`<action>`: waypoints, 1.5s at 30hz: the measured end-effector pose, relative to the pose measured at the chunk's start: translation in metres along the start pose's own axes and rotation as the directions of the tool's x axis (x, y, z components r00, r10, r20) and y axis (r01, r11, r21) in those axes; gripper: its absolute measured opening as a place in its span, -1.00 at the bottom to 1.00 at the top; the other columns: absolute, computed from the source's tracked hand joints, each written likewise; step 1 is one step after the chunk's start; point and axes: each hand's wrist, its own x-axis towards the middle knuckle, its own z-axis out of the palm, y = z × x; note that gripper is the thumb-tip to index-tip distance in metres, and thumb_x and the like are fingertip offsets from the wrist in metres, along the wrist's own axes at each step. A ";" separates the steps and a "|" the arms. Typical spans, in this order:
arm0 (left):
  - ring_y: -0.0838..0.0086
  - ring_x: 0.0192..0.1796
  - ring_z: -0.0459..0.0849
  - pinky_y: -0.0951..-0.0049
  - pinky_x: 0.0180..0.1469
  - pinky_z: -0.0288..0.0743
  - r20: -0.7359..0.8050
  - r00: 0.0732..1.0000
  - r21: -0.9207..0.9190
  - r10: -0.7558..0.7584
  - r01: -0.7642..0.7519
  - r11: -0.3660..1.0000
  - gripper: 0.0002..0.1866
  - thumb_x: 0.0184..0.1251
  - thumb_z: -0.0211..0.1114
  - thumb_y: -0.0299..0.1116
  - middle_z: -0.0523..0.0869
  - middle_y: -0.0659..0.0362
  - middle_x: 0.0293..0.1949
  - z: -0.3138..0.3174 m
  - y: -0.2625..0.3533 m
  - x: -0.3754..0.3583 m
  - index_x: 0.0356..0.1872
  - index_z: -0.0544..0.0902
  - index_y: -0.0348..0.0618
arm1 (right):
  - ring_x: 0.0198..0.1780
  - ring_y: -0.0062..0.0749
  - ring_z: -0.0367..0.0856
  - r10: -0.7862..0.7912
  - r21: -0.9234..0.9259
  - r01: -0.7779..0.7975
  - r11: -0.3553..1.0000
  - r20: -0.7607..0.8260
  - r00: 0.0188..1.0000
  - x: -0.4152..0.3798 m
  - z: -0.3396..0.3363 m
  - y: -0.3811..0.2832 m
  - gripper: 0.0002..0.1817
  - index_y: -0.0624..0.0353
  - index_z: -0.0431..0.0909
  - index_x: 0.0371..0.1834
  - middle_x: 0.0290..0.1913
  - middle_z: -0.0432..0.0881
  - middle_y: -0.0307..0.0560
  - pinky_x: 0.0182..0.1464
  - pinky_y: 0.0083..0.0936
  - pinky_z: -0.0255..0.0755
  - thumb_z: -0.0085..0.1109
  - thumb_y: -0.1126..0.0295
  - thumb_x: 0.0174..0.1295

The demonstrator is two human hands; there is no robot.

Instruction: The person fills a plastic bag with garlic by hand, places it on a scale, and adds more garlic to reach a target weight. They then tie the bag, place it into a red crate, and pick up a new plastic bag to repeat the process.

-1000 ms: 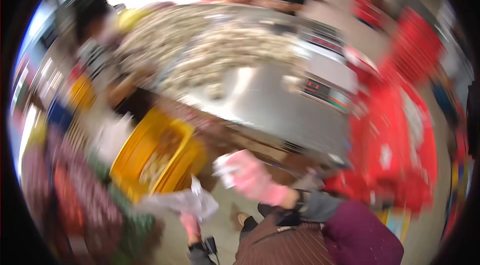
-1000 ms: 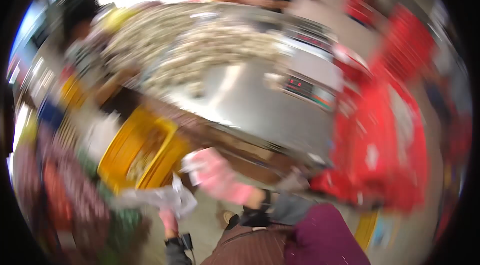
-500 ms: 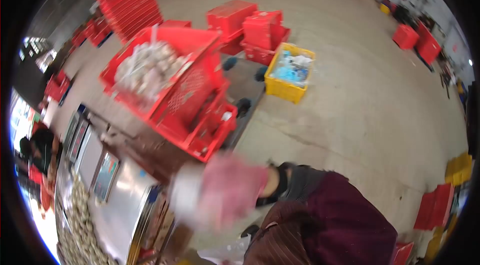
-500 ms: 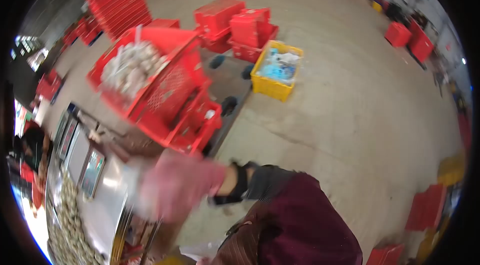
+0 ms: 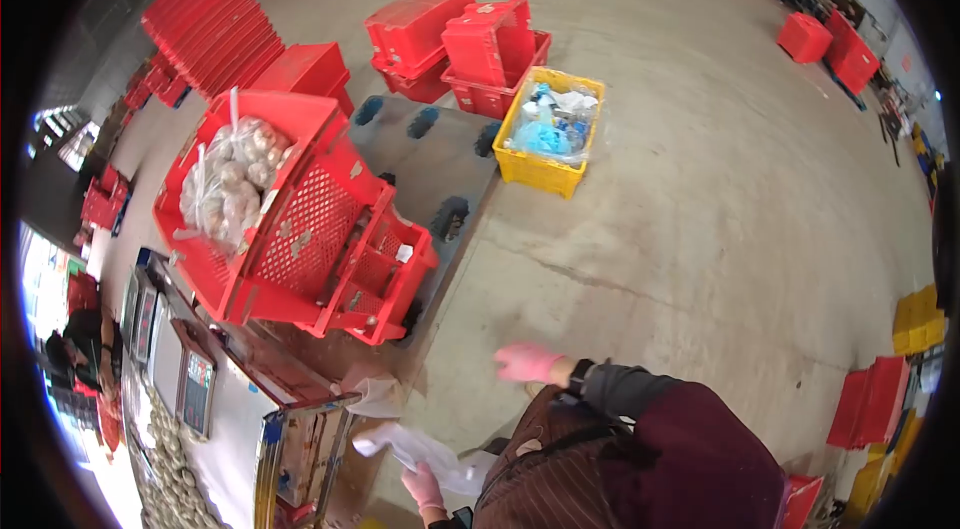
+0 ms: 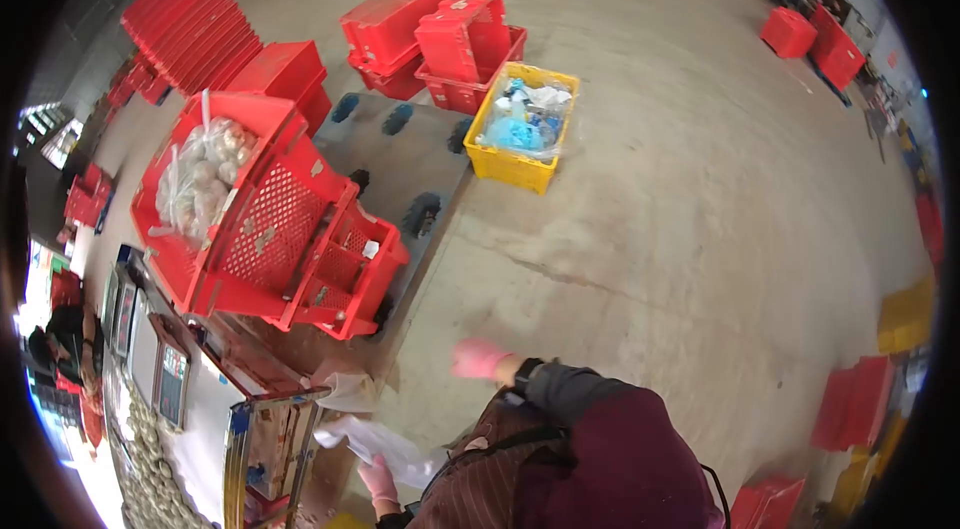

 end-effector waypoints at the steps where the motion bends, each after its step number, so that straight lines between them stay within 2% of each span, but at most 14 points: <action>1: 0.32 -0.22 0.63 0.37 -0.08 0.49 -0.043 0.993 0.028 0.110 -0.109 0.994 -0.69 0.19 0.10 -0.53 0.68 0.01 -0.25 -0.002 0.034 -0.005 -0.05 0.56 -0.46 | -0.12 0.10 0.56 -0.081 -0.019 0.086 0.996 0.197 0.977 0.013 0.000 -0.038 -0.60 0.20 0.58 -0.16 -0.20 0.62 0.13 -0.05 -0.12 0.43 0.16 0.14 0.03; 4: 0.16 -0.09 0.63 0.26 0.02 0.46 -0.207 0.919 0.143 0.335 -0.310 0.940 -0.69 0.20 0.14 -0.50 0.66 -0.07 -0.15 -0.019 0.121 -0.016 -0.03 0.56 -0.40 | 0.04 0.00 0.56 -0.285 0.041 0.339 0.940 0.640 0.714 0.009 -0.005 -0.158 -0.34 0.20 0.51 0.10 0.01 0.60 0.15 0.07 -0.21 0.41 0.23 -0.09 0.07; 8: 0.05 -0.17 0.56 0.18 -0.10 0.46 -0.494 0.762 0.469 0.418 -0.172 0.866 -0.64 -0.13 0.28 -0.55 0.57 0.01 -0.26 -0.079 0.169 -0.033 -0.18 0.61 -0.19 | 0.01 -0.27 0.52 -0.728 0.501 0.542 0.675 0.335 0.597 -0.007 0.078 -0.240 -0.08 0.23 0.15 0.41 0.10 0.49 0.04 0.08 -0.36 0.41 0.30 -0.11 0.11; 10: 0.08 -0.20 0.55 0.18 -0.17 0.45 -0.557 0.673 0.584 0.486 -0.098 0.806 -0.62 -0.20 0.33 -0.49 0.56 0.05 -0.28 -0.114 0.159 -0.042 -0.20 0.62 -0.11 | -0.04 -0.49 0.46 -0.723 0.788 0.143 0.599 0.455 0.520 -0.032 0.065 -0.313 -0.25 0.27 0.23 0.33 0.03 0.50 -0.09 0.04 -0.49 0.41 0.22 -0.01 0.23; 16: 0.10 -0.21 0.55 0.17 -0.20 0.43 -0.700 0.535 0.530 0.473 -0.056 0.846 -0.65 -0.22 0.37 -0.44 0.55 0.07 -0.29 -0.208 0.096 -0.076 -0.28 0.56 -0.15 | -0.35 -0.64 0.48 -0.569 0.601 0.293 0.744 0.341 0.748 -0.028 0.154 -0.432 -0.75 0.24 0.62 -0.29 -0.41 0.58 -0.31 -0.27 -0.59 0.36 0.09 0.26 0.35; 20: 0.11 -0.21 0.56 0.18 -0.18 0.45 -0.854 0.405 0.366 0.327 0.021 0.930 -0.65 -0.19 0.38 -0.41 0.55 0.06 -0.29 -0.271 0.037 -0.100 -0.28 0.54 -0.16 | -0.29 -0.53 0.57 -0.504 0.595 0.160 0.788 0.472 0.723 -0.027 0.223 -0.504 -0.76 0.23 0.59 -0.26 -0.31 0.60 -0.23 -0.23 -0.51 0.48 0.15 0.24 0.32; 22: 0.10 -0.21 0.58 0.18 -0.16 0.47 -0.887 0.369 0.330 0.278 0.085 0.940 -0.66 -0.18 0.38 -0.41 0.56 0.05 -0.27 -0.305 0.004 -0.119 -0.28 0.55 -0.17 | -0.23 -0.45 0.60 -0.487 0.606 0.049 0.794 0.585 0.649 -0.024 0.264 -0.541 -0.76 0.25 0.57 -0.21 -0.25 0.59 -0.18 -0.19 -0.42 0.54 0.18 0.26 0.30; 25: 0.08 -0.18 0.58 0.20 -0.09 0.48 -0.730 0.661 0.346 0.175 0.136 0.928 -0.67 -0.07 0.40 -0.31 0.57 0.02 -0.22 -0.339 -0.033 -0.141 -0.25 0.56 -0.19 | -0.13 -0.45 0.56 -0.496 0.595 -0.117 0.796 0.750 0.438 0.008 0.317 -0.579 -0.74 0.24 0.54 -0.14 -0.18 0.57 -0.18 -0.07 -0.46 0.50 0.18 0.26 0.31; 28: 0.08 -0.14 0.58 0.23 -0.07 0.48 -0.889 0.444 0.039 0.108 -0.161 0.986 -0.62 0.02 0.42 -0.19 0.57 0.01 -0.20 -0.367 -0.054 -0.166 -0.23 0.56 -0.21 | -0.12 -0.45 0.54 -0.500 0.563 -0.078 0.823 0.781 0.374 -0.031 0.348 -0.622 -0.72 0.26 0.51 -0.06 -0.16 0.57 -0.19 -0.03 -0.49 0.48 0.18 0.28 0.31; 32: 0.30 -0.15 0.58 0.36 -0.07 0.48 -0.952 0.238 -0.250 -0.192 -0.248 0.936 -0.60 0.11 0.43 -0.16 0.57 0.07 -0.19 -0.406 -0.041 -0.168 -0.15 0.56 -0.21 | -0.14 -0.49 0.54 -0.502 0.509 0.006 0.861 0.848 0.168 -0.066 0.390 -0.639 -0.66 0.28 0.49 0.00 -0.15 0.58 -0.19 -0.09 -0.54 0.47 0.16 0.23 0.33; 36: 0.42 -0.21 0.54 0.43 -0.13 0.45 -0.875 0.292 -0.472 -0.387 -0.330 0.817 -0.72 0.16 0.37 -0.32 0.57 0.11 -0.20 -0.422 -0.045 -0.141 -0.16 0.59 -0.23 | -0.15 -0.47 0.55 -0.302 0.291 -0.165 0.942 0.952 -0.044 -0.059 0.434 -0.656 -0.63 0.28 0.49 -0.01 -0.16 0.57 -0.19 -0.07 -0.54 0.49 0.09 0.16 0.38; 40: 0.47 -0.25 0.49 0.45 -0.17 0.41 -0.973 0.021 -0.221 -0.228 -0.350 0.910 -0.94 0.24 0.22 -0.53 0.52 0.19 -0.33 -0.451 -0.039 -0.105 -0.30 0.54 -0.25 | -0.15 -0.52 0.54 -0.380 0.411 0.091 0.907 0.893 -0.240 -0.039 0.442 -0.701 -0.40 0.18 0.45 0.03 -0.14 0.54 -0.21 -0.04 -0.55 0.51 -0.14 -0.19 0.37; 42: 0.46 -0.24 0.47 0.46 -0.15 0.41 -0.974 0.001 -0.207 -0.228 -0.430 0.879 -0.96 0.27 0.16 -0.56 0.49 0.19 -0.35 -0.475 -0.029 -0.084 -0.30 0.50 -0.24 | -0.13 -0.52 0.55 -0.313 0.271 -0.225 0.936 0.933 -0.179 -0.028 0.447 -0.729 -0.36 0.18 0.44 0.05 -0.10 0.54 -0.21 0.00 -0.53 0.50 -0.13 -0.23 0.33; 45: 0.57 -0.22 0.40 0.54 -0.11 0.36 -0.956 -0.010 -0.239 -0.293 -0.554 0.798 -0.99 0.35 0.08 -0.55 0.43 0.25 -0.33 -0.505 -0.020 -0.050 -0.26 0.44 -0.22 | -0.14 -0.56 0.51 -0.403 0.393 -0.089 0.915 0.899 -0.170 0.003 0.443 -0.775 -0.51 0.20 0.52 -0.05 -0.15 0.56 -0.23 -0.08 -0.55 0.44 0.03 -0.06 0.35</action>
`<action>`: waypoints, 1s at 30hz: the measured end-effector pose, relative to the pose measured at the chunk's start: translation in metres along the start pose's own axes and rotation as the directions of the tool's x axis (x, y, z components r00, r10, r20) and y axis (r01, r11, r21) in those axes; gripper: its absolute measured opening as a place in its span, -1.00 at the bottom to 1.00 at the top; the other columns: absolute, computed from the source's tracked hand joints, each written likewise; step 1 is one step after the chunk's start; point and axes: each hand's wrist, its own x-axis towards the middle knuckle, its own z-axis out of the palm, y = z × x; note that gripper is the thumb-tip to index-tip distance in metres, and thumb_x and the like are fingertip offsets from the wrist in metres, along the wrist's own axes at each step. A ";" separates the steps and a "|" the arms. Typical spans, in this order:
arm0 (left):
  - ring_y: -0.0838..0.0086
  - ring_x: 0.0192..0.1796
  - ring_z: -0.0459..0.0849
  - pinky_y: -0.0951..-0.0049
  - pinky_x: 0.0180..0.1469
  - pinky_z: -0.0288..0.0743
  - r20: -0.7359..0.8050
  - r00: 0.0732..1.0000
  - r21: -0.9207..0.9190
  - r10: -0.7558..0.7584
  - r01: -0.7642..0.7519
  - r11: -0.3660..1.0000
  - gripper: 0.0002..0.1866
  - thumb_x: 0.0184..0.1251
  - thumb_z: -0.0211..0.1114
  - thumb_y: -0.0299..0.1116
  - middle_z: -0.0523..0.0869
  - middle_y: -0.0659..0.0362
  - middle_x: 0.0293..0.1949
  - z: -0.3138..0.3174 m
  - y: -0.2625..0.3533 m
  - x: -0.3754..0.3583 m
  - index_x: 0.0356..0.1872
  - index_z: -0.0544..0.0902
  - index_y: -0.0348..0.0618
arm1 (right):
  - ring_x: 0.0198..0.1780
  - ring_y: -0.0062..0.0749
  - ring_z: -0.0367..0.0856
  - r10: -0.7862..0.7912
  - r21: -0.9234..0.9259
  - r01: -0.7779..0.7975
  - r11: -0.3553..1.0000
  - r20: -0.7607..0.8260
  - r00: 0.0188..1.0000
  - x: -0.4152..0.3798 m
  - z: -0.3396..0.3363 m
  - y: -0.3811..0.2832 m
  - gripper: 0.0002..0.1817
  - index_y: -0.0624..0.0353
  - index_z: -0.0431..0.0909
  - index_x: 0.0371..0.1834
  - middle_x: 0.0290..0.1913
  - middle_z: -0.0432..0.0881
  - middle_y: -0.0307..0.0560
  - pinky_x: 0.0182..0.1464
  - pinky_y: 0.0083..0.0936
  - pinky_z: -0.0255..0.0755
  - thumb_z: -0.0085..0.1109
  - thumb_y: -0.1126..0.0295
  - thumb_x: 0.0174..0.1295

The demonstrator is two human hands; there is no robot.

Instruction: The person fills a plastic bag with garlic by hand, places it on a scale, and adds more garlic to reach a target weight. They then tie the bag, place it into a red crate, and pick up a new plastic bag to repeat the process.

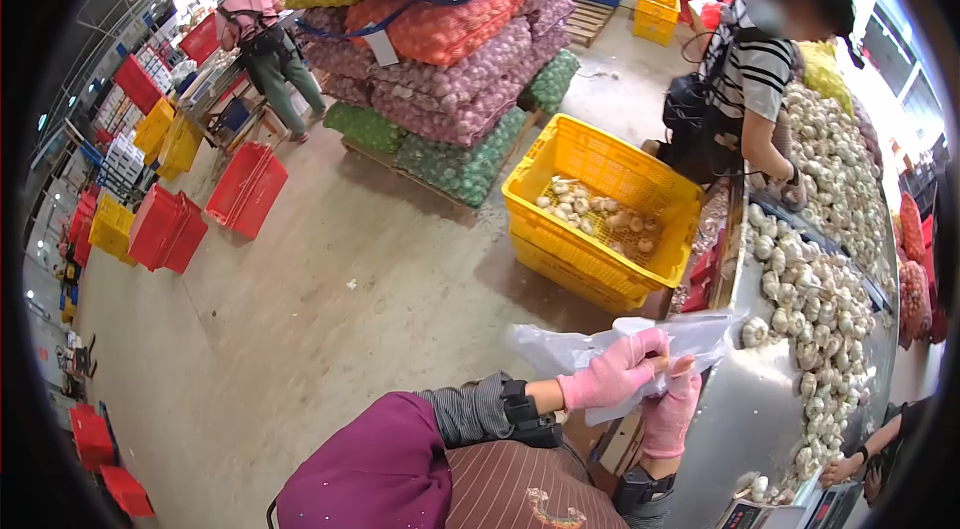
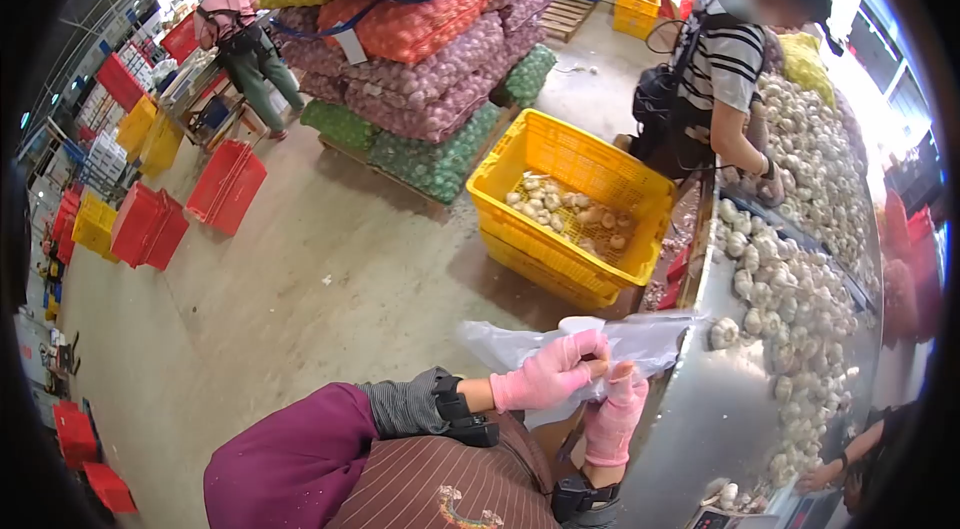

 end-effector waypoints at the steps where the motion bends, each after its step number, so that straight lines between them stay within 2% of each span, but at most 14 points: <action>1: 0.57 -0.22 0.40 0.54 -0.11 0.36 0.008 1.000 -0.004 -0.002 0.002 1.000 -0.99 0.35 0.08 -0.55 0.43 0.25 -0.33 0.010 0.004 0.007 -0.26 0.44 -0.22 | -0.18 -0.59 0.48 -0.078 -0.149 0.090 0.985 0.083 0.993 -0.002 -0.015 -0.012 -0.59 0.21 0.54 -0.06 -0.18 0.57 -0.25 -0.12 -0.58 0.39 0.10 0.04 0.36; 3: 0.62 -0.21 0.38 0.57 -0.09 0.34 0.071 0.994 0.194 0.079 -0.091 0.977 -0.97 0.37 0.06 -0.56 0.41 0.28 -0.31 0.027 0.013 0.022 -0.26 0.43 -0.20 | -0.26 -0.61 0.49 -0.161 -0.135 0.155 0.979 -0.032 0.986 -0.005 -0.019 -0.034 -0.66 0.22 0.59 -0.21 -0.27 0.59 -0.27 -0.22 -0.61 0.36 0.12 0.11 0.36; 5: 0.63 -0.21 0.41 0.57 -0.10 0.36 0.026 0.997 0.011 0.066 -0.067 0.998 -0.95 0.37 0.12 -0.48 0.45 0.28 -0.29 0.048 -0.009 0.037 -0.21 0.46 -0.18 | -0.31 -0.65 0.48 -0.191 -0.550 0.124 0.826 -0.064 0.980 -0.010 -0.044 -0.061 -0.71 0.24 0.59 -0.24 -0.33 0.58 -0.29 -0.27 -0.66 0.35 0.14 0.19 0.35; 7: 0.65 -0.19 0.42 0.58 -0.12 0.37 0.180 0.979 0.037 -0.092 0.087 0.995 -0.86 0.35 0.19 -0.46 0.47 0.27 -0.25 0.065 -0.001 0.050 -0.12 0.48 -0.20 | -0.32 -0.69 0.46 -0.261 -0.559 0.141 0.817 -0.141 0.955 -0.015 -0.062 -0.073 -0.74 0.26 0.59 -0.26 -0.38 0.57 -0.31 -0.30 -0.71 0.33 0.13 0.25 0.35; 9: 0.66 -0.19 0.43 0.59 -0.12 0.37 0.275 0.947 -0.022 -0.167 0.180 0.983 -0.86 0.33 0.21 -0.46 0.49 0.29 -0.28 0.094 0.009 0.059 -0.14 0.52 -0.22 | -0.16 -0.58 0.52 -0.195 -0.142 0.195 0.970 0.016 0.981 -0.019 -0.086 -0.082 -0.70 0.23 0.54 -0.10 -0.21 0.58 -0.25 -0.07 -0.66 0.43 0.05 0.18 0.40; 13: 0.67 -0.24 0.46 0.60 -0.15 0.37 0.439 0.889 0.083 -0.127 0.101 0.991 -0.88 0.36 0.20 -0.39 0.53 0.37 -0.37 0.149 -0.022 0.076 -0.30 0.59 -0.23 | -0.31 -0.64 0.50 -0.281 -0.073 0.271 0.960 -0.254 0.925 -0.031 -0.110 -0.095 -0.61 0.23 0.58 -0.24 -0.36 0.57 -0.28 -0.27 -0.70 0.37 0.12 0.05 0.34; 15: 0.66 -0.25 0.47 0.61 -0.17 0.38 0.447 0.853 0.008 -0.270 0.298 0.954 -0.90 0.37 0.18 -0.41 0.54 0.36 -0.36 0.172 -0.036 0.082 -0.30 0.60 -0.21 | -0.33 -0.65 0.48 -0.167 0.179 0.319 0.931 -0.567 0.807 -0.039 -0.118 -0.104 -0.54 0.18 0.55 -0.30 -0.35 0.56 -0.29 -0.28 -0.69 0.36 0.11 -0.07 0.31; 17: 0.68 -0.27 0.47 0.62 -0.22 0.38 0.405 0.851 0.013 -0.333 0.359 0.933 -0.91 0.39 0.13 -0.44 0.53 0.36 -0.36 0.196 -0.044 0.095 -0.29 0.58 -0.17 | -0.43 -0.69 0.39 -0.244 0.201 0.435 0.878 -0.595 0.766 -0.057 -0.159 -0.108 -0.65 0.14 0.49 -0.48 -0.48 0.49 -0.37 -0.38 -0.69 0.29 0.21 0.11 0.30; 19: 0.62 -0.31 0.50 0.60 -0.27 0.46 0.488 0.780 -0.044 -0.393 0.471 0.881 -0.88 0.40 0.06 -0.42 0.53 0.29 -0.34 0.212 -0.042 0.121 -0.30 0.52 -0.21 | -0.52 -0.71 0.27 -0.414 -0.436 0.143 0.888 -0.627 0.660 -0.083 -0.194 -0.114 -0.65 0.10 0.38 -0.66 -0.61 0.36 -0.47 -0.47 -0.65 0.18 0.29 0.34 0.22; 20: 0.57 -0.30 0.52 0.59 -0.23 0.48 0.537 0.645 -0.244 -0.544 0.736 0.632 -0.98 0.33 0.10 -0.54 0.48 0.23 -0.30 0.219 -0.050 0.140 -0.30 0.48 -0.25 | -0.62 -0.56 0.21 -0.534 -0.602 0.018 0.799 -0.695 0.482 -0.096 -0.220 -0.103 -0.64 0.14 0.29 -0.73 -0.72 0.23 -0.37 -0.52 -0.53 0.12 0.31 0.53 0.06; 21: 0.56 -0.29 0.50 0.59 -0.21 0.48 0.673 0.734 -0.037 -0.095 0.161 0.986 -0.86 0.22 0.11 -0.71 0.42 0.23 -0.28 0.215 -0.072 0.152 -0.30 0.45 -0.24 | -0.62 -0.56 0.21 -0.528 -0.579 -0.007 0.815 -0.748 0.401 -0.116 -0.234 -0.100 -0.64 0.14 0.29 -0.73 -0.72 0.23 -0.37 -0.52 -0.53 0.12 0.31 0.53 0.06; 22: 0.57 -0.28 0.47 0.57 -0.21 0.47 0.753 0.658 0.067 -0.023 -0.042 0.997 -0.78 0.13 0.12 -0.80 0.39 0.25 -0.31 0.209 -0.091 0.172 -0.32 0.42 -0.23 | -0.62 -0.46 0.19 -0.648 -0.690 -0.232 0.686 -0.724 0.238 -0.136 -0.246 -0.100 -0.64 0.17 0.27 -0.72 -0.72 0.21 -0.25 -0.52 -0.46 0.13 0.32 0.50 0.04; 26: 0.58 -0.37 0.38 0.56 -0.28 0.36 0.796 0.604 0.241 -0.024 -0.280 0.929 -0.91 0.22 0.07 -0.65 0.41 0.23 -0.38 0.217 -0.092 0.246 -0.34 0.39 -0.23 | -0.61 -0.18 0.17 -0.843 -0.519 -0.687 0.509 -0.464 -0.274 -0.218 -0.272 -0.093 -0.64 0.24 0.24 -0.67 -0.67 0.18 0.02 -0.50 -0.28 0.14 0.28 0.42 0.05; 30: 0.66 -0.38 0.32 0.65 -0.32 0.30 0.805 0.568 0.014 -0.173 0.273 0.962 -0.85 0.26 0.16 -0.50 0.38 0.35 -0.42 0.236 -0.100 0.272 -0.45 0.37 -0.17 | -0.59 -0.15 0.21 -0.782 -0.258 -0.777 0.574 -0.452 -0.428 -0.263 -0.257 -0.075 -0.65 0.23 0.25 -0.67 -0.66 0.22 0.04 -0.47 -0.26 0.17 0.23 0.38 0.09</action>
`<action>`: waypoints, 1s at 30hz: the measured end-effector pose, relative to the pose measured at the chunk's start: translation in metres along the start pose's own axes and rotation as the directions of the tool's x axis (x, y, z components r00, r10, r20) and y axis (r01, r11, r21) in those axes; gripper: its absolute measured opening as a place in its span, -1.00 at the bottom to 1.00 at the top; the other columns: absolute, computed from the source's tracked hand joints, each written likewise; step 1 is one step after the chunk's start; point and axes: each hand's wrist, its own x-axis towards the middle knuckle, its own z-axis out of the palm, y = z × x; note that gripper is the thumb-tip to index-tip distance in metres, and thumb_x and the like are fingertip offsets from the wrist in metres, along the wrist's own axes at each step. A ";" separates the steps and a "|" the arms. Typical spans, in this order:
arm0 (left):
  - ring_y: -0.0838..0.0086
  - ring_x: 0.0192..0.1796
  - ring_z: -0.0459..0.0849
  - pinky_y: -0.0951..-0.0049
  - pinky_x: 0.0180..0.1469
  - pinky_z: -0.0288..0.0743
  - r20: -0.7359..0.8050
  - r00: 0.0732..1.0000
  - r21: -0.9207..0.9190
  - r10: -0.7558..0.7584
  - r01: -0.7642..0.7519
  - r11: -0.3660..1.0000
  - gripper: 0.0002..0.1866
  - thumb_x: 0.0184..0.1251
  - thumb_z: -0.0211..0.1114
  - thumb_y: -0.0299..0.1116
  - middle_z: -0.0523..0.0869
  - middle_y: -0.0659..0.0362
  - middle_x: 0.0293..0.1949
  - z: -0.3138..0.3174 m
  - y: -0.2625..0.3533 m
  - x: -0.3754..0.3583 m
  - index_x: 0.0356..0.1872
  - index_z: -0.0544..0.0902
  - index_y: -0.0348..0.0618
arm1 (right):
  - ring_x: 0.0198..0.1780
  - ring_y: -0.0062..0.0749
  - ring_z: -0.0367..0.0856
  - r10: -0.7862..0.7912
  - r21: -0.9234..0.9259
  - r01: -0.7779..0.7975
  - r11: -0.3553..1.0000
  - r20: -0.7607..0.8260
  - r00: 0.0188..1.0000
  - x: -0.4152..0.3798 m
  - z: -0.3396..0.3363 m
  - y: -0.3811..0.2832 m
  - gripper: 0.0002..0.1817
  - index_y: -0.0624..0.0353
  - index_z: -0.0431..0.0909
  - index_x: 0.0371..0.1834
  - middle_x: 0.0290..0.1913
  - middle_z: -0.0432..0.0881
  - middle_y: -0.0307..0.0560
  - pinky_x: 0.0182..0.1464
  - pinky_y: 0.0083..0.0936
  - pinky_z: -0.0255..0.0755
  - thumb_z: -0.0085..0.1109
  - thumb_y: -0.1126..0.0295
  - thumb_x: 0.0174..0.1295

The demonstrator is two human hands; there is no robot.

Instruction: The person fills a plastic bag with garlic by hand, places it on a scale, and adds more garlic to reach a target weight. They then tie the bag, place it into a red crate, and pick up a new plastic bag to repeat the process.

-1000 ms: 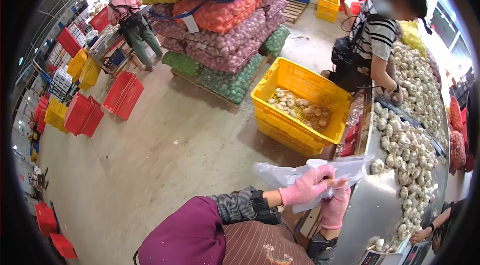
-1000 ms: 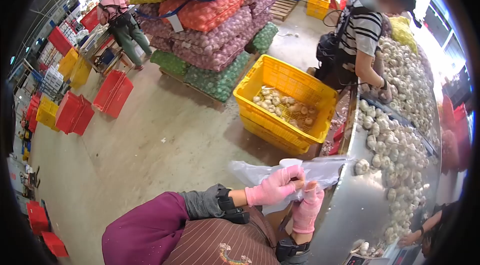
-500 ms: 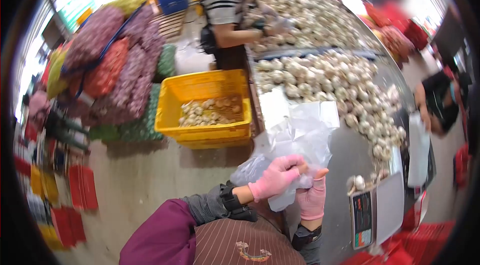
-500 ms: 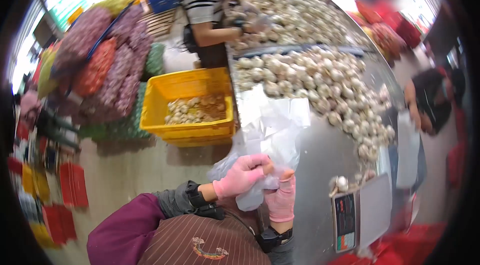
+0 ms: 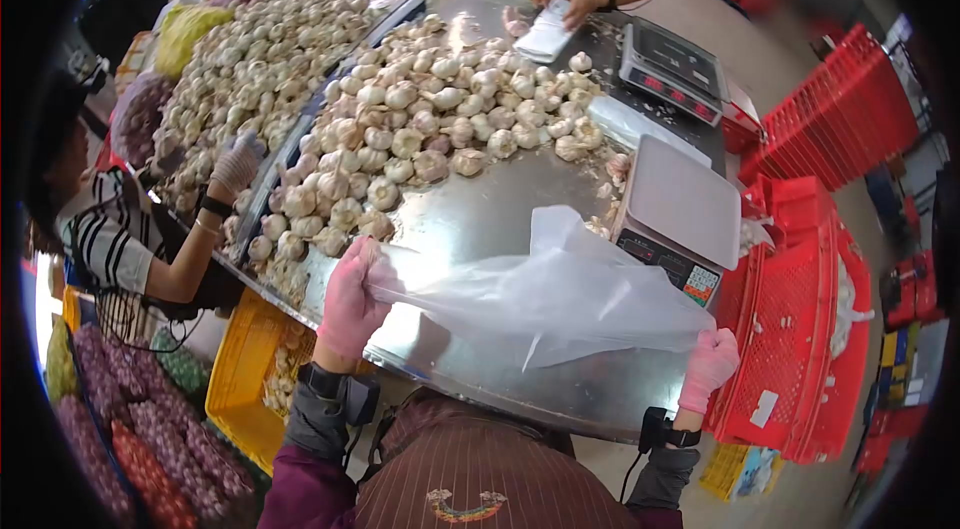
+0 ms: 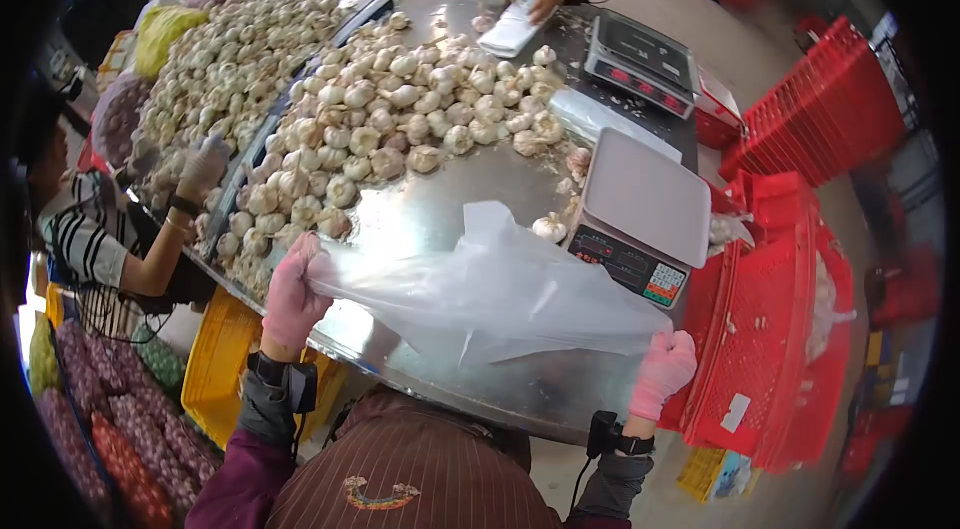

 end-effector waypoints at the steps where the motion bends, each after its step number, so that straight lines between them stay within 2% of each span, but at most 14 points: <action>1: 0.66 -0.39 0.31 0.63 -0.32 0.31 0.114 0.980 -0.097 -0.162 0.173 0.980 -0.86 0.24 0.19 -0.49 0.37 0.36 -0.44 -0.002 0.012 0.005 -0.44 0.39 -0.17 | -0.58 -0.12 0.26 0.053 -0.028 -0.053 0.998 -0.020 0.998 -0.001 -0.004 0.006 -0.67 0.24 0.26 -0.66 -0.66 0.24 0.06 -0.46 -0.24 0.19 0.23 0.40 0.08; 2: 0.67 -0.40 0.31 0.61 -0.33 0.32 0.238 0.922 -0.169 -0.306 0.350 0.921 -0.86 0.23 0.23 -0.47 0.36 0.36 -0.46 -0.004 0.024 0.010 -0.42 0.41 -0.16 | -0.58 -0.09 0.32 0.103 -0.053 -0.105 0.993 -0.040 0.994 -0.002 -0.007 0.010 -0.69 0.24 0.28 -0.65 -0.65 0.26 0.08 -0.45 -0.23 0.21 0.22 0.41 0.06; 6: 0.56 -0.38 0.61 0.57 -0.28 0.45 0.585 0.712 0.572 -0.389 -0.021 0.820 -0.74 0.15 0.37 -0.30 0.68 0.17 -0.44 0.009 0.043 0.028 -0.16 0.65 -0.17 | -0.46 -0.08 0.45 0.204 -0.247 -0.239 0.939 -0.159 0.966 -0.019 -0.003 0.006 -0.80 0.23 0.35 -0.57 -0.56 0.38 0.08 -0.37 -0.21 0.29 0.22 0.46 -0.02; 10: 0.30 -0.57 0.59 0.39 -0.40 0.48 0.511 0.797 0.618 -0.321 -0.082 0.782 -0.89 0.13 0.26 -0.39 0.63 0.06 -0.60 0.020 0.026 0.077 -0.34 0.68 -0.14 | 0.27 0.03 0.33 -0.384 -0.104 0.392 0.914 0.088 0.919 -0.044 0.010 -0.150 -0.38 0.23 0.43 0.03 0.17 0.41 0.12 0.34 -0.06 0.08 0.25 0.32 -0.23; 13: 0.24 -0.57 0.58 0.33 -0.41 0.48 0.829 0.503 0.439 -0.243 -0.317 0.841 -0.91 0.09 0.25 -0.43 0.62 0.06 -0.61 0.049 0.035 0.085 -0.37 0.66 -0.16 | 0.28 -0.08 0.35 -0.602 0.174 0.579 0.797 0.316 0.734 -0.066 0.051 -0.237 -0.39 0.15 0.45 0.12 0.20 0.45 0.02 0.37 0.16 -0.08 0.26 0.31 -0.12; 14: 0.19 -0.54 0.57 0.28 -0.40 0.47 0.792 0.583 0.487 -0.178 -0.430 0.760 -0.89 0.07 0.25 -0.45 0.63 0.04 -0.56 0.049 0.030 0.095 -0.35 0.65 -0.15 | 0.22 -0.11 0.42 -0.635 0.190 0.624 0.758 0.434 0.639 -0.069 0.080 -0.232 -0.47 0.12 0.47 0.10 0.13 0.51 -0.01 0.34 0.09 0.05 0.25 0.32 -0.04; 15: 0.14 -0.50 0.57 0.24 -0.38 0.47 0.756 0.647 0.538 -0.097 -0.530 0.655 -0.86 0.06 0.25 -0.47 0.64 0.02 -0.50 0.045 0.026 0.106 -0.32 0.63 -0.15 | 0.22 -0.11 0.42 -0.619 0.195 0.604 0.773 0.444 0.648 -0.074 0.101 -0.220 -0.47 0.12 0.47 0.10 0.13 0.51 -0.01 0.34 0.09 0.05 0.25 0.32 -0.04; 17: 0.11 -0.35 0.57 0.17 -0.26 0.44 0.511 0.823 0.737 0.247 -0.567 0.366 -0.79 0.01 0.27 -0.50 0.60 0.01 -0.37 0.031 0.035 0.125 -0.26 0.59 -0.14 | 0.11 -0.18 0.52 -0.219 0.276 0.032 0.961 0.680 0.700 -0.075 0.126 -0.209 -0.56 0.25 0.47 0.09 -0.04 0.59 -0.06 0.22 -0.27 0.28 0.18 0.37 0.10; 19: 0.19 -0.16 0.52 0.17 -0.13 0.34 0.460 0.676 0.780 0.575 -0.617 0.102 -0.81 -0.05 0.32 -0.49 0.52 0.08 -0.35 0.036 0.046 0.111 -0.37 0.53 -0.15 | 0.07 -0.24 0.54 -0.181 0.418 -0.215 0.883 0.725 0.665 -0.072 0.119 -0.220 -0.61 0.25 0.46 0.07 -0.11 0.60 -0.03 0.13 -0.39 0.35 0.13 0.33 0.20; 21: 0.16 -0.17 0.52 0.17 -0.05 0.37 0.718 0.640 0.575 0.273 -0.767 0.284 -0.86 0.00 0.29 -0.43 0.52 0.08 -0.30 0.051 0.025 0.075 -0.39 0.53 -0.12 | 0.03 -0.30 0.57 -0.144 0.496 -0.467 0.732 0.783 0.606 -0.084 0.116 -0.227 -0.66 0.26 0.46 0.05 -0.18 0.60 0.00 0.04 -0.50 0.42 0.07 0.29 0.30; 24: 0.15 -0.06 0.53 0.05 0.22 0.26 0.790 0.589 0.604 -0.169 -0.796 0.047 -0.84 0.10 0.22 -0.34 0.56 0.07 -0.18 0.049 -0.030 0.055 -0.28 0.61 -0.10 | -0.06 -0.40 0.59 -0.345 0.741 -0.406 0.535 0.631 0.695 -0.092 0.146 -0.220 -0.71 0.24 0.48 0.04 -0.25 0.62 -0.05 -0.04 -0.46 0.43 -0.02 0.31 0.37; 26: 0.14 0.13 0.48 -0.17 0.39 -0.04 0.551 0.777 0.680 -0.305 -0.629 -0.377 -0.72 0.08 0.26 -0.25 0.61 0.12 -0.06 -0.001 -0.083 0.069 -0.15 0.66 -0.03 | -0.17 -0.15 0.62 -0.367 0.745 -0.003 0.667 0.333 0.868 -0.081 0.144 -0.191 -0.76 0.21 0.50 -0.03 -0.31 0.63 0.03 -0.14 -0.32 0.44 -0.02 0.32 0.37; 28: 0.19 0.25 0.42 -0.31 0.41 -0.26 0.358 0.701 0.767 -0.617 -0.597 -0.234 -0.70 0.15 0.20 -0.25 0.57 0.15 0.04 -0.024 -0.065 0.078 -0.06 0.66 0.07 | -0.21 0.12 0.61 -0.317 0.501 0.146 0.853 0.276 0.907 -0.044 0.113 -0.168 -0.78 0.20 0.51 -0.10 -0.32 0.63 0.14 -0.20 -0.20 0.46 0.00 0.31 0.36; 30: 0.26 0.23 0.43 -0.35 0.40 -0.28 0.458 0.675 0.661 -0.579 -0.694 -0.286 -0.68 0.14 0.18 -0.29 0.57 0.17 0.03 -0.064 -0.097 0.076 -0.05 0.65 0.08 | -0.18 0.20 0.57 -0.205 0.300 0.107 0.948 0.318 0.926 -0.019 0.111 -0.116 -0.79 0.22 0.51 -0.14 -0.27 0.62 0.19 -0.19 -0.15 0.45 0.01 0.32 0.33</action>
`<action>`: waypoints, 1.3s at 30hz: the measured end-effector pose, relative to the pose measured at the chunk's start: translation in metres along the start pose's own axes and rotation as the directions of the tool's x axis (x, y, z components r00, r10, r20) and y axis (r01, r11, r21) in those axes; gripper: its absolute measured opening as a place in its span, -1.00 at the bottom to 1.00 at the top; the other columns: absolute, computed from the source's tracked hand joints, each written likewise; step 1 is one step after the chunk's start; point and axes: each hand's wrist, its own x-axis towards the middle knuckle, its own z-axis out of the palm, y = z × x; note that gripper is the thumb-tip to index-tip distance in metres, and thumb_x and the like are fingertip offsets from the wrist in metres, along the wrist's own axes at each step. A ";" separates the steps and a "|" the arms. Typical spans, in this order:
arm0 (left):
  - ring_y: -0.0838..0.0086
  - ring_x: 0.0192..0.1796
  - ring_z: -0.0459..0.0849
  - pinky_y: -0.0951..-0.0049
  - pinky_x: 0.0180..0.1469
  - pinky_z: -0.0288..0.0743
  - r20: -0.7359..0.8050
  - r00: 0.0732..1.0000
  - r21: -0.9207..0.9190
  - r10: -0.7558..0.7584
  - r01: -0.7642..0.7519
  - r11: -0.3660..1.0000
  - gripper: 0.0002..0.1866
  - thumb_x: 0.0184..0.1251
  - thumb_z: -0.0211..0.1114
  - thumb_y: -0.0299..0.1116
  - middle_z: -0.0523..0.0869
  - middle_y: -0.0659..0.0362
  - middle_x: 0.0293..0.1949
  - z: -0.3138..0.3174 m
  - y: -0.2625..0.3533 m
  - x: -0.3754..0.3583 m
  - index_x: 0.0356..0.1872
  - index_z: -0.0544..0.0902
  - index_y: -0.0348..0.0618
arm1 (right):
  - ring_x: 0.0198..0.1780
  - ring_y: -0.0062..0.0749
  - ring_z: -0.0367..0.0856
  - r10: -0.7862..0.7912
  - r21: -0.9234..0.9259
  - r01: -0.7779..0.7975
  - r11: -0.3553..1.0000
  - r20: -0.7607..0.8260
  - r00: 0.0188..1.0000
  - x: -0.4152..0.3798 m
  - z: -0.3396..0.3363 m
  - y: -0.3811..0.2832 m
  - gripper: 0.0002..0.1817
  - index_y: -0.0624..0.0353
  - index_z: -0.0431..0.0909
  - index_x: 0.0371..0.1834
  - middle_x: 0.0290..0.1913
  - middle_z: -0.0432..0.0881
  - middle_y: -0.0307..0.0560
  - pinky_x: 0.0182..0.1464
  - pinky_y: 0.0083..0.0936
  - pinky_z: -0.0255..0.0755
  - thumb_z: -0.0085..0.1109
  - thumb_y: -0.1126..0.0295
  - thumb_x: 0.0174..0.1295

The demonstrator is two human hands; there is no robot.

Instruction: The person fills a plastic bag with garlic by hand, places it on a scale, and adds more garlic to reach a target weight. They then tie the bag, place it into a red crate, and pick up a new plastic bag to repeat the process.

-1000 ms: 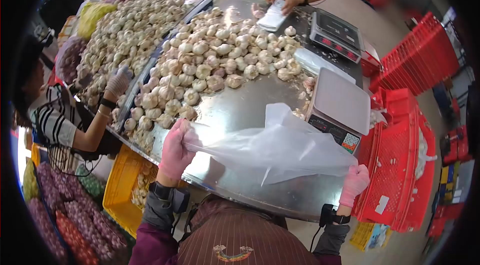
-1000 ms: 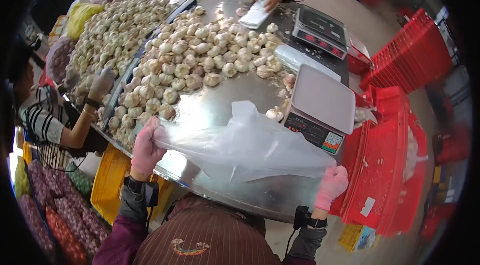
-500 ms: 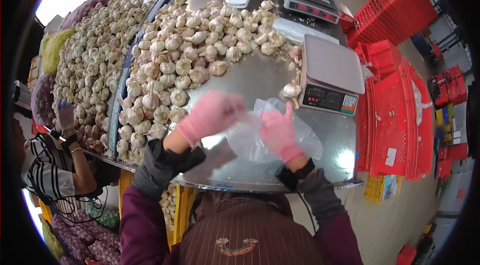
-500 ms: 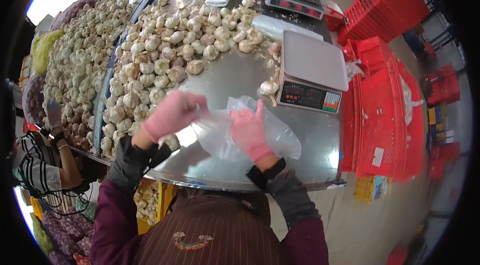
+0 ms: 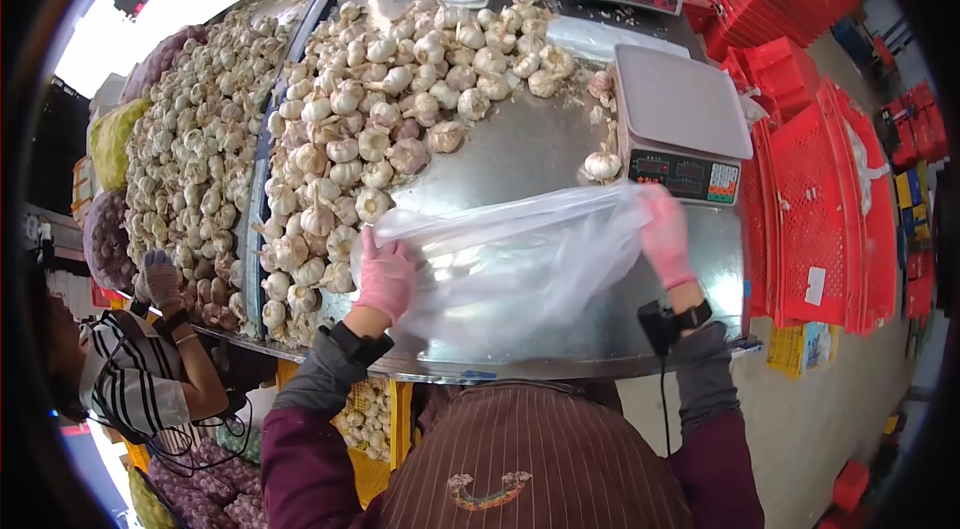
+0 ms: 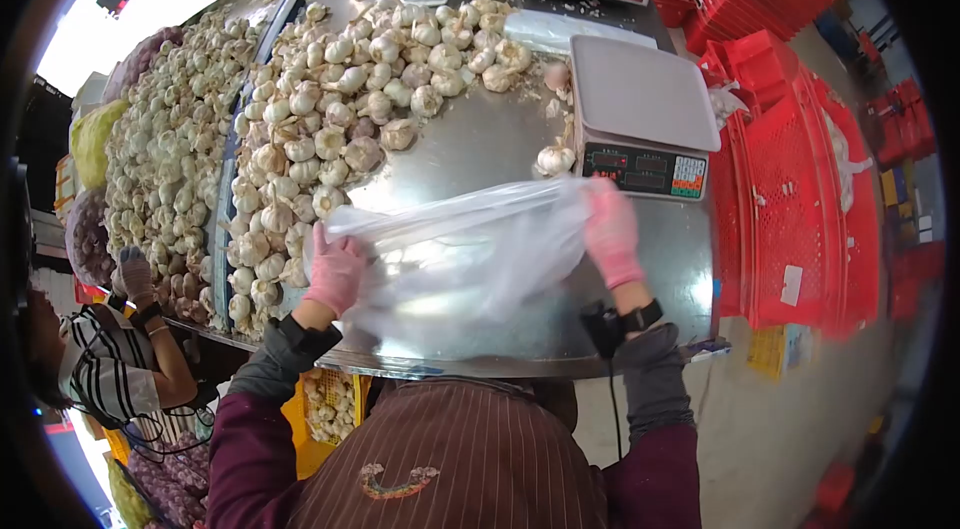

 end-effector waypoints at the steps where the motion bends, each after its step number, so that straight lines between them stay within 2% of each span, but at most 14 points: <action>1: 0.28 0.23 0.44 -0.36 0.40 -0.29 0.034 0.999 0.069 0.032 -0.034 0.997 -0.68 0.13 0.19 -0.30 0.56 0.17 0.03 -0.006 -0.002 -0.006 -0.06 0.65 0.08 | -0.25 0.10 0.60 -0.002 0.021 0.005 1.000 -0.145 0.989 -0.001 0.005 0.040 -0.82 0.21 0.52 -0.17 -0.32 0.63 0.09 -0.19 -0.24 0.47 0.02 0.36 0.29; 2: 0.28 0.23 0.44 -0.36 0.40 -0.29 0.050 0.998 0.069 0.045 -0.048 0.996 -0.68 0.13 0.19 -0.30 0.56 0.17 0.03 -0.023 0.001 -0.013 -0.06 0.65 0.08 | -0.25 0.10 0.60 0.016 0.022 -0.013 1.000 -0.136 0.991 -0.007 -0.001 0.030 -0.82 0.21 0.52 -0.17 -0.32 0.63 0.09 -0.19 -0.24 0.47 0.02 0.36 0.29; 5: 0.25 0.30 0.38 -0.36 0.40 -0.28 -0.098 0.983 -0.026 0.157 -0.160 0.987 -0.58 0.08 0.26 -0.27 0.50 0.12 0.12 -0.082 0.034 -0.015 0.04 0.59 0.08 | -0.02 -0.20 0.54 -0.477 -0.483 0.368 0.794 -0.121 0.870 -0.003 -0.038 -0.065 -0.69 0.19 0.56 -0.07 -0.12 0.58 -0.05 0.20 -0.19 0.31 0.19 0.33 0.12; 7: 0.23 0.33 0.35 -0.36 0.40 -0.28 -0.191 0.954 0.020 0.233 -0.234 0.972 -0.50 0.05 0.30 -0.24 0.47 0.11 0.18 -0.084 0.060 -0.002 0.12 0.54 0.09 | 0.15 -0.17 0.42 -0.454 -0.223 0.543 0.810 0.350 0.820 -0.025 -0.004 -0.084 -0.54 0.16 0.56 -0.02 -0.01 0.53 -0.03 0.38 0.00 0.05 0.29 0.18 0.01; 10: 0.08 0.41 0.23 -0.37 0.40 -0.31 -0.297 0.911 0.171 0.287 -0.245 0.954 -0.19 -0.03 0.40 -0.03 0.36 0.07 0.31 -0.061 0.074 0.028 0.34 0.33 0.15 | 0.19 -0.05 0.38 -0.331 -0.427 0.571 0.702 0.514 0.791 -0.046 0.034 -0.058 -0.41 0.09 0.56 0.02 0.05 0.50 0.04 0.43 0.09 -0.07 0.34 0.06 -0.12; 13: -0.08 0.44 0.12 -0.35 0.41 -0.37 0.124 0.992 -0.011 -0.012 0.013 1.000 0.28 -0.37 0.53 0.28 0.25 -0.09 0.35 -0.053 0.049 0.043 0.48 0.01 0.20 | 0.24 -0.10 0.33 -0.030 -0.326 0.550 0.769 0.841 0.540 -0.055 0.020 -0.035 -0.35 0.07 0.53 0.05 0.07 0.47 0.02 0.45 0.12 -0.19 0.33 -0.04 -0.12; 15: -0.10 0.43 0.13 -0.37 0.39 -0.32 0.278 0.940 -0.074 -0.197 0.225 0.972 0.27 -0.32 0.53 0.26 0.26 -0.13 0.34 -0.060 0.021 0.051 0.49 -0.02 0.21 | 0.24 -0.11 0.33 -0.138 -0.266 0.598 0.756 0.828 0.543 -0.085 0.011 0.000 -0.37 0.08 0.54 0.02 0.05 0.48 0.02 0.46 0.11 -0.20 0.33 -0.05 -0.11; 19: -0.01 0.40 0.23 -0.25 0.42 -0.14 0.297 0.944 -0.071 -0.140 0.168 0.983 0.09 -0.17 0.50 0.18 0.35 -0.06 0.30 -0.075 -0.015 0.049 0.44 0.15 0.15 | 0.13 -0.11 0.43 -0.235 -0.152 0.577 0.802 0.809 0.540 -0.097 -0.023 -0.006 -0.52 0.09 0.57 -0.09 -0.08 0.53 0.00 0.38 0.01 0.07 0.31 0.05 -0.03; 21: 0.11 0.32 0.37 -0.06 0.39 0.09 0.037 0.975 -0.379 0.220 -0.190 0.906 -0.20 -0.05 0.47 0.01 0.46 0.04 0.21 -0.091 -0.029 0.051 0.29 0.40 0.07 | 0.02 -0.09 0.48 -0.430 -0.026 0.579 0.815 0.643 0.634 -0.068 -0.041 -0.042 -0.57 0.10 0.55 -0.11 -0.15 0.54 -0.01 0.24 -0.06 0.23 0.30 0.10 0.00; 24: 0.10 0.07 0.53 0.22 0.11 0.43 -0.439 0.898 -0.555 -0.020 -0.253 0.793 -0.62 0.09 0.35 -0.32 0.59 0.04 -0.05 -0.111 -0.033 0.093 -0.02 0.56 -0.11 | -0.25 -0.07 0.57 -0.592 -0.028 0.603 0.797 0.161 0.790 -0.015 -0.028 -0.082 -0.69 0.10 0.50 -0.16 -0.31 0.55 -0.04 -0.18 -0.22 0.44 0.25 0.22 0.08; 27: 0.02 -0.05 0.59 0.10 -0.08 0.54 -0.287 0.911 -0.559 -0.295 0.091 0.824 -0.72 0.16 0.22 -0.30 0.61 0.00 -0.11 -0.102 -0.019 0.167 -0.09 0.54 -0.07 | -0.10 -0.06 0.55 -0.164 -0.268 0.217 0.939 0.209 0.964 0.067 0.039 -0.061 -0.66 0.08 0.49 -0.08 -0.13 0.54 -0.03 -0.12 -0.23 0.47 0.26 0.29 0.06; 31: -0.02 -0.10 0.61 0.08 -0.07 0.55 -0.159 0.832 -0.603 -0.531 0.344 0.720 -0.70 0.11 0.23 -0.30 0.51 -0.07 0.03 -0.093 0.014 0.208 -0.09 0.56 -0.07 | 0.06 0.04 0.50 0.365 -0.670 0.021 0.742 0.429 0.827 0.097 0.095 -0.014 -0.47 0.07 0.40 0.16 0.05 0.46 0.07 0.04 -0.21 0.48 0.26 0.36 0.05; 38: -0.05 0.00 0.52 0.15 0.00 0.53 -0.174 0.874 -0.587 -0.454 0.278 0.760 -0.71 0.13 0.17 -0.37 0.53 -0.05 0.00 -0.073 0.045 0.214 -0.07 0.60 -0.05 | 0.07 -0.01 0.53 0.353 -0.444 -0.042 0.895 0.648 0.675 0.096 0.084 -0.010 -0.53 0.06 0.40 0.14 0.12 0.41 0.14 0.07 -0.18 0.48 0.21 0.37 0.11; 39: -0.04 -0.01 0.53 0.16 -0.04 0.54 -0.244 0.876 -0.770 -0.417 0.086 0.632 -0.71 0.17 0.17 -0.35 0.53 -0.07 -0.01 -0.069 0.041 0.212 -0.06 0.58 -0.09 | 0.05 -0.05 0.56 0.289 -0.350 -0.058 0.935 0.659 0.694 0.100 0.074 -0.021 -0.54 0.10 0.40 0.13 0.10 0.44 0.12 0.05 -0.22 0.49 0.18 0.39 0.10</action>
